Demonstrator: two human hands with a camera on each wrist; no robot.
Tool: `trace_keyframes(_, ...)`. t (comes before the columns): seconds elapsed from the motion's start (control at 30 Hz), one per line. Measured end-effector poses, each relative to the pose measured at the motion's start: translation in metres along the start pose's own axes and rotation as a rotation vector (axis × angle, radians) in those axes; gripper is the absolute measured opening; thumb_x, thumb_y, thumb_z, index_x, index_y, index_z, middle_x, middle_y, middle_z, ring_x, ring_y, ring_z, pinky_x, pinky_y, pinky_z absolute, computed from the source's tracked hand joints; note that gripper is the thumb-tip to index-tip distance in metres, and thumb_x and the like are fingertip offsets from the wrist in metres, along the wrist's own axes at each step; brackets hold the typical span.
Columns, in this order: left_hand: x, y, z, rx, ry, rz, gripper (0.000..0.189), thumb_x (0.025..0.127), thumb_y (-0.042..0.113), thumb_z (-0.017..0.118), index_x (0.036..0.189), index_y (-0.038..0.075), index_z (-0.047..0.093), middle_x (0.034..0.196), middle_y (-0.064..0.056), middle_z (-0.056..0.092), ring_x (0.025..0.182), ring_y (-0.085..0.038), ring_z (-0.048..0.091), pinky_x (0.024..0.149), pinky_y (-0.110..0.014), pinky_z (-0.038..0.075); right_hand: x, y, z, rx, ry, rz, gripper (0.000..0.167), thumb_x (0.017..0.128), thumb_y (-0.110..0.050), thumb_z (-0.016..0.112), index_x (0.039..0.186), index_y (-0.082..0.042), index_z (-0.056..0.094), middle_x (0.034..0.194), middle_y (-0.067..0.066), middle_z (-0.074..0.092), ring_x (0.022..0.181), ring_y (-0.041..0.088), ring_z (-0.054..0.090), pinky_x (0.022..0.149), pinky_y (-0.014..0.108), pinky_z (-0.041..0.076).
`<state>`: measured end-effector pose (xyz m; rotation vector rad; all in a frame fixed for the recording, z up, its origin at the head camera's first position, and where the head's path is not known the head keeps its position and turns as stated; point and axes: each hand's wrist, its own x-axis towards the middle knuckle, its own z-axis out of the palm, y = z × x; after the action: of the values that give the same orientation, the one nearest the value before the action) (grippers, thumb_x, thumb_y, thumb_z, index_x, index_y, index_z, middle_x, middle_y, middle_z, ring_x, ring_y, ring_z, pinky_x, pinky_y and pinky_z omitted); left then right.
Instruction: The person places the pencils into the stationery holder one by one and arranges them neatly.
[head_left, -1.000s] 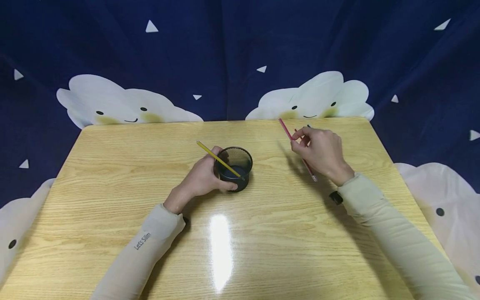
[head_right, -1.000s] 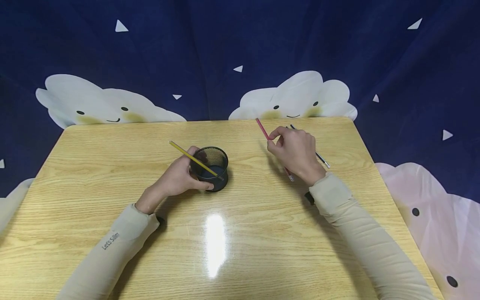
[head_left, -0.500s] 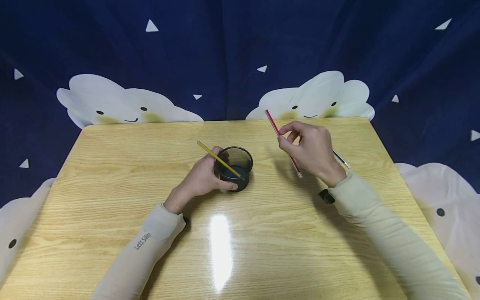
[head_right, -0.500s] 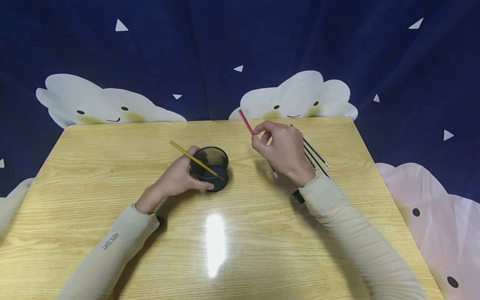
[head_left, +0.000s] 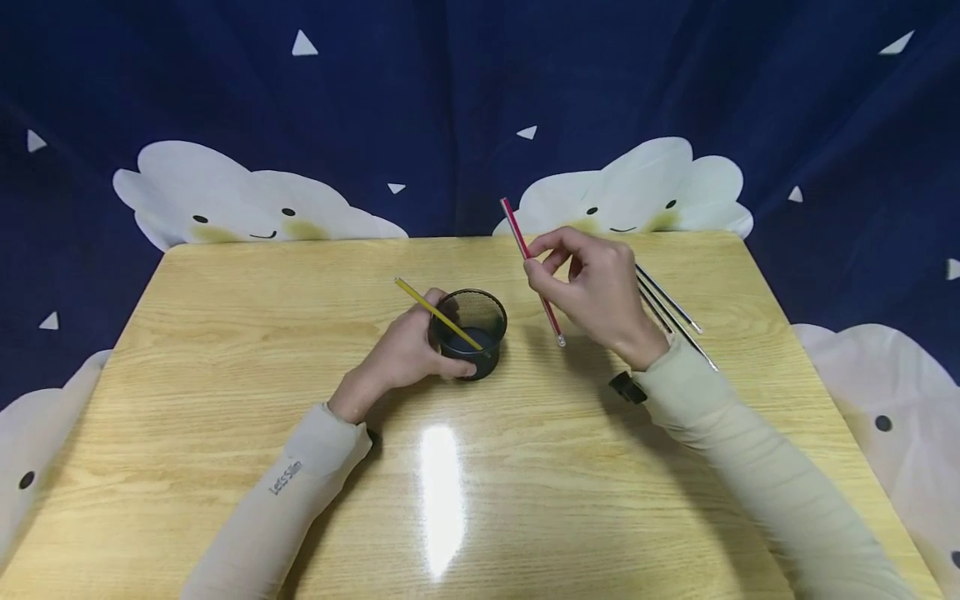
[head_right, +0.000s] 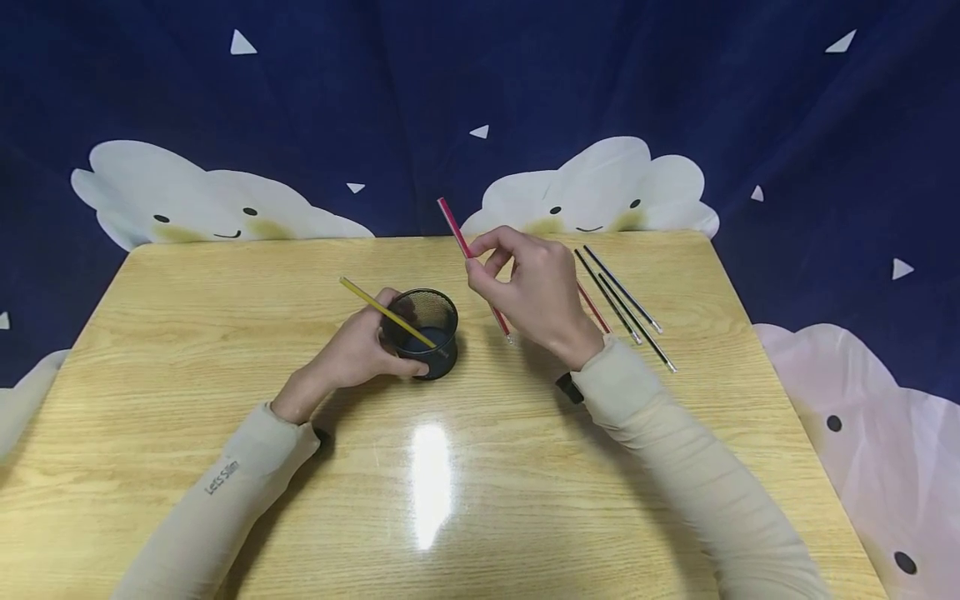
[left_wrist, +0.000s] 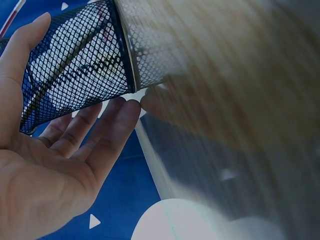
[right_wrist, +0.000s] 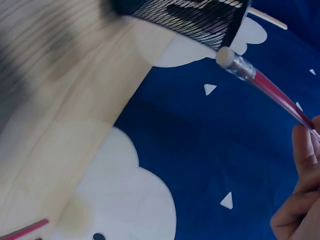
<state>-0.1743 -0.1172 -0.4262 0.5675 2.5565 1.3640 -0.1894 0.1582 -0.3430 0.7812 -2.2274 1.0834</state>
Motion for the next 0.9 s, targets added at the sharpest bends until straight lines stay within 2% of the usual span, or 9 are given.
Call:
trace_keyframes(0.4, 0.001, 0.001, 0.000, -0.012, 0.007, 0.010, 0.088, 0.068, 0.023, 0.106, 0.138, 0.008, 0.054, 0.126, -0.010, 0.068, 0.117, -0.028, 0.064, 0.106, -0.046, 0.049, 0.019, -0.022, 0.016, 0.194, 0.058, -0.044, 0.014, 0.095, -0.016, 0.077, 0.098, -0.003, 0.078, 0.075, 0.000, 0.074, 0.047, 0.009, 0.038, 0.046, 0.021, 0.026)
trace_keyframes(0.7, 0.002, -0.002, -0.001, -0.019, 0.002, 0.014, 0.091, 0.069, 0.024, 0.106, 0.141, 0.003, 0.053, 0.126, -0.011, 0.068, 0.116, -0.028, 0.064, 0.105, -0.047, 0.049, 0.024, -0.024, 0.034, 0.253, 0.073, -0.056, 0.014, 0.096, -0.014, 0.077, 0.097, -0.001, 0.075, 0.076, 0.003, 0.074, 0.045, 0.009, 0.035, 0.044, 0.022, 0.024)
trace_keyframes(0.9, 0.002, -0.002, -0.001, -0.019, 0.000, 0.026, 0.091, 0.068, 0.023, 0.106, 0.140, 0.004, 0.053, 0.125, -0.011, 0.068, 0.115, -0.028, 0.065, 0.105, -0.046, 0.049, 0.021, -0.021, 0.046, 0.228, 0.050, -0.060, 0.010, 0.094, -0.012, 0.078, 0.097, -0.003, 0.076, 0.076, 0.001, 0.075, 0.046, 0.009, 0.038, 0.045, 0.022, 0.026)
